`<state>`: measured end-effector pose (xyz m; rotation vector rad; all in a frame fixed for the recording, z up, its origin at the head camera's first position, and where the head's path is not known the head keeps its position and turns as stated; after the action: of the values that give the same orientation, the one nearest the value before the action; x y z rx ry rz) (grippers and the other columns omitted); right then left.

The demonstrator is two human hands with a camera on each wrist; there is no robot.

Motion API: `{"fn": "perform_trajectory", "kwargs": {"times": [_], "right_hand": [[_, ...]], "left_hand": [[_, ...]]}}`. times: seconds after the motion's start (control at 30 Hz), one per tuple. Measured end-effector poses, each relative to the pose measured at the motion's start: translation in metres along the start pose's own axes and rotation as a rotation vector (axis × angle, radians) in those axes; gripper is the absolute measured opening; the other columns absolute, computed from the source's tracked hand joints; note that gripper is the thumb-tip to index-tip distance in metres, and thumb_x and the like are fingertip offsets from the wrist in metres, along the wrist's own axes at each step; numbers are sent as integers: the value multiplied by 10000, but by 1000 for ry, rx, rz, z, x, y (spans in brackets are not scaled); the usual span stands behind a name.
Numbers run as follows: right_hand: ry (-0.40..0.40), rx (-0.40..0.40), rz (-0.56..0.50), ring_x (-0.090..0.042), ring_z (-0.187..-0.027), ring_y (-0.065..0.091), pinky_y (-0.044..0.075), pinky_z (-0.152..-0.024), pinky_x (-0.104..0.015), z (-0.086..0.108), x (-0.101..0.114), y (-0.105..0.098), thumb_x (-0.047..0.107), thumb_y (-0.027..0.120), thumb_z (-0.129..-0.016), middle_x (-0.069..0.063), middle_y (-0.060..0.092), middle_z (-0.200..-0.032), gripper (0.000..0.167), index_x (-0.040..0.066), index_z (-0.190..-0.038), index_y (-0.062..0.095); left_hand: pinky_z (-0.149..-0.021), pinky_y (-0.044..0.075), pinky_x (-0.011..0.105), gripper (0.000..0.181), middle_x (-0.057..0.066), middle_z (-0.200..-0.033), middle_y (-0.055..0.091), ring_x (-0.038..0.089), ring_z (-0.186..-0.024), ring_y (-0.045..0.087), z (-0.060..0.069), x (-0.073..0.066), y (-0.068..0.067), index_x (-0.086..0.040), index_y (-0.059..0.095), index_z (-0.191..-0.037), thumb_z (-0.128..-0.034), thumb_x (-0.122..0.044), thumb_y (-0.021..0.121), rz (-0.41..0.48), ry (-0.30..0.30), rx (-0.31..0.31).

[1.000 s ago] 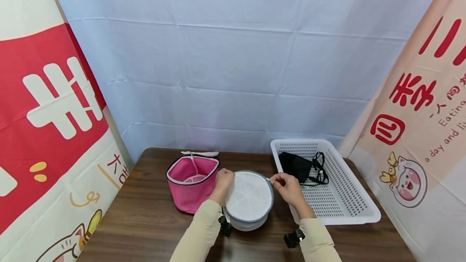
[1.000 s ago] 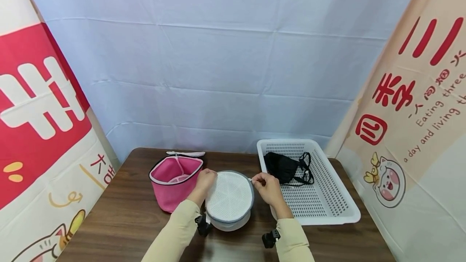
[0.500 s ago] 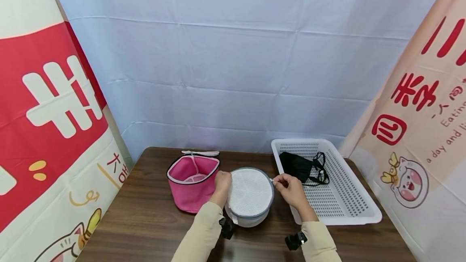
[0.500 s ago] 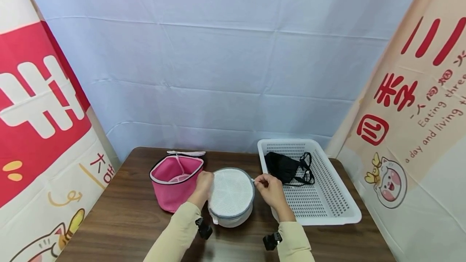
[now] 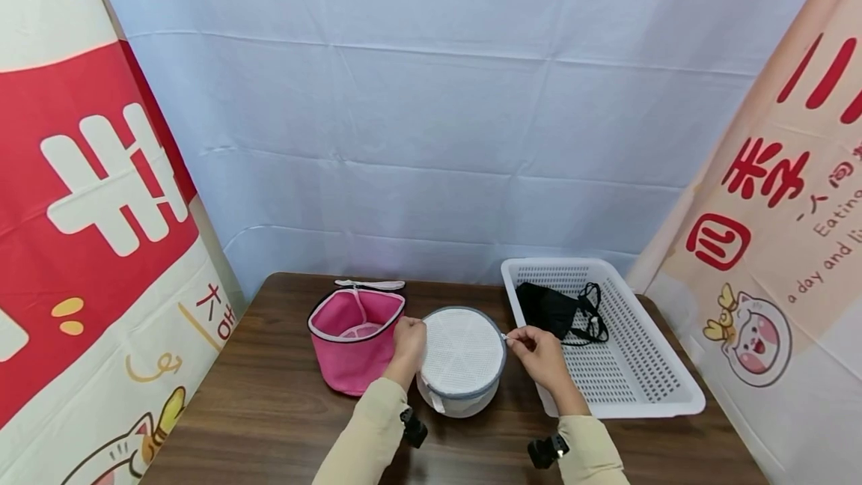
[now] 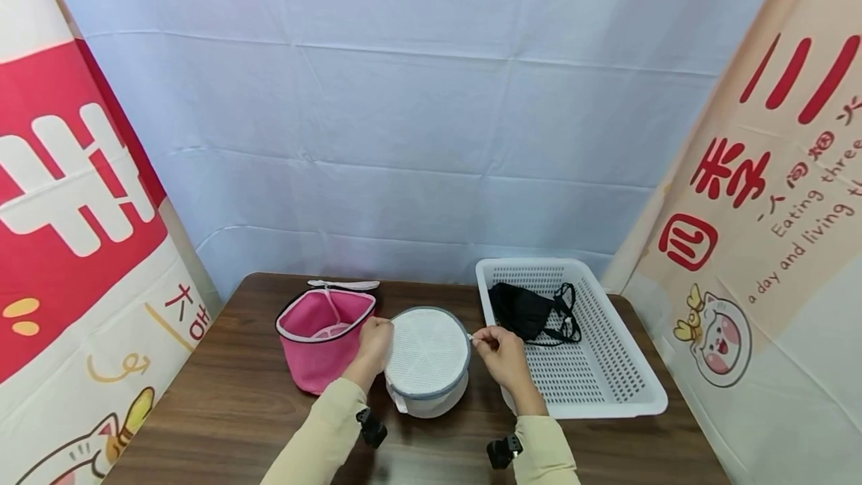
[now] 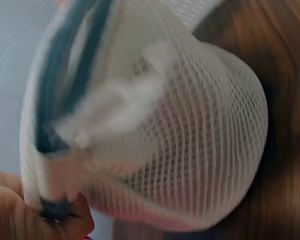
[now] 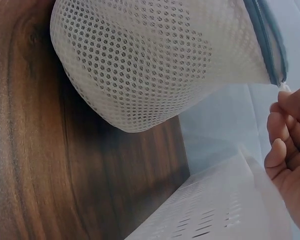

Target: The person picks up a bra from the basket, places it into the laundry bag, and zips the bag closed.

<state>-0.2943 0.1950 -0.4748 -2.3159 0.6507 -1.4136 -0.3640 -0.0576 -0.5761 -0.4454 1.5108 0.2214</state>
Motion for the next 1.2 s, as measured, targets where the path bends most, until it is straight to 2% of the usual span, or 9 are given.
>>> {"fn": "perform_trajectory", "kwargs": {"times": [0.03, 0.07, 0.13, 0.23, 0.4, 0.5, 0.77, 1.07, 1.2], "right_hand": [[7, -7, 1, -95, -590, 503, 423, -527, -249, 0, -1, 0, -10, 706, -778, 35, 607, -679, 71, 50, -764, 671], [13, -14, 3, -97, -591, 505, 424, -530, -249, 0, -1, 0, -6, 710, -777, 31, 612, -680, 66, 48, -764, 674], [22, -22, 10, -99, -594, 507, 424, -534, -248, 0, -3, 0, 3, 714, -779, 29, 617, -684, 59, 48, -767, 678], [23, -26, 13, -108, -600, 509, 424, -542, -251, 0, -3, 1, -2, 717, -775, 20, 624, -695, 64, 53, -780, 684], [35, -23, 16, -120, -610, 509, 424, -548, -257, 1, -4, 1, -2, 721, -770, 14, 627, -709, 70, 54, -798, 691], [31, -27, 19, -117, -607, 508, 423, -543, -256, 2, -5, 1, 1, 720, -775, 15, 627, -711, 62, 53, -796, 693], [-12, -29, 24, -93, -594, 505, 423, -536, -249, -2, -4, 2, 8, 730, -769, 37, 618, -693, 72, 66, -779, 688], [2, -1, 40, -93, -611, 508, 426, -549, -250, -5, -5, 2, 17, 729, -771, 45, 616, -702, 67, 71, -775, 689], [-17, -8, 31, -86, -603, 502, 423, -541, -249, -6, -6, 2, 11, 733, -765, 49, 616, -698, 83, 78, -765, 683]], "left_hand": [[-694, 419, 378, 75, 148, -796, 528, 295, -774, 505, 22, -31, -12, 17, 544, -806, -826, -38, 498, -42, -10, 17], [-711, 411, 370, 61, 136, -801, 533, 292, -786, 510, 36, -53, -20, 7, 545, -816, -828, -34, 502, -80, -4, 17], [-732, 405, 377, 49, 130, -795, 546, 290, -788, 516, 51, -75, -27, 5, 548, -820, -826, -30, 514, -153, 7, 3], [-717, 410, 387, 50, 134, -775, 551, 300, -764, 524, 54, -80, -30, -5, 550, -810, -816, -42, 518, -210, 81, -18], [-670, 425, 440, 114, 150, -865, 514, 353, -787, 545, 56, -84, -29, -36, 573, -905, -812, -97, 597, -445, 283, -24], [-677, 427, 453, 203, 142, -934, 482, 355, -837, 537, 59, -89, -26, -59, 575, -975, -816, -162, 646, -566, 339, -15], [-718, 406, 480, 268, 162, -1007, 483, 350, -913, 498, 61, -105, -25, -54, 589, -1004, -809, -217, 672, -652, 353, -3], [-727, 408, 460, 246, 134, -1002, 511, 308, -936, 508, 56, -118, -19, -87, 628, -1029, -831, -231, 652, -673, 393, 86], [-728, 395, 456, 252, 132, -1013, 506, 309, -938, 495, 56, -122, -14, -97, 640, -1049, -832, -225, 652, -676, 411, 151]]}}
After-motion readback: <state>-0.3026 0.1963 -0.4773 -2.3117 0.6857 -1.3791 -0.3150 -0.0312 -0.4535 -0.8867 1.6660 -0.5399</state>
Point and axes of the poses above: each hand's wrist, its own z-axis away from the middle knuckle, its own y-axis out of the palm, x = y × z, the point moved 5 cm from there along -z, towards the middle knuckle
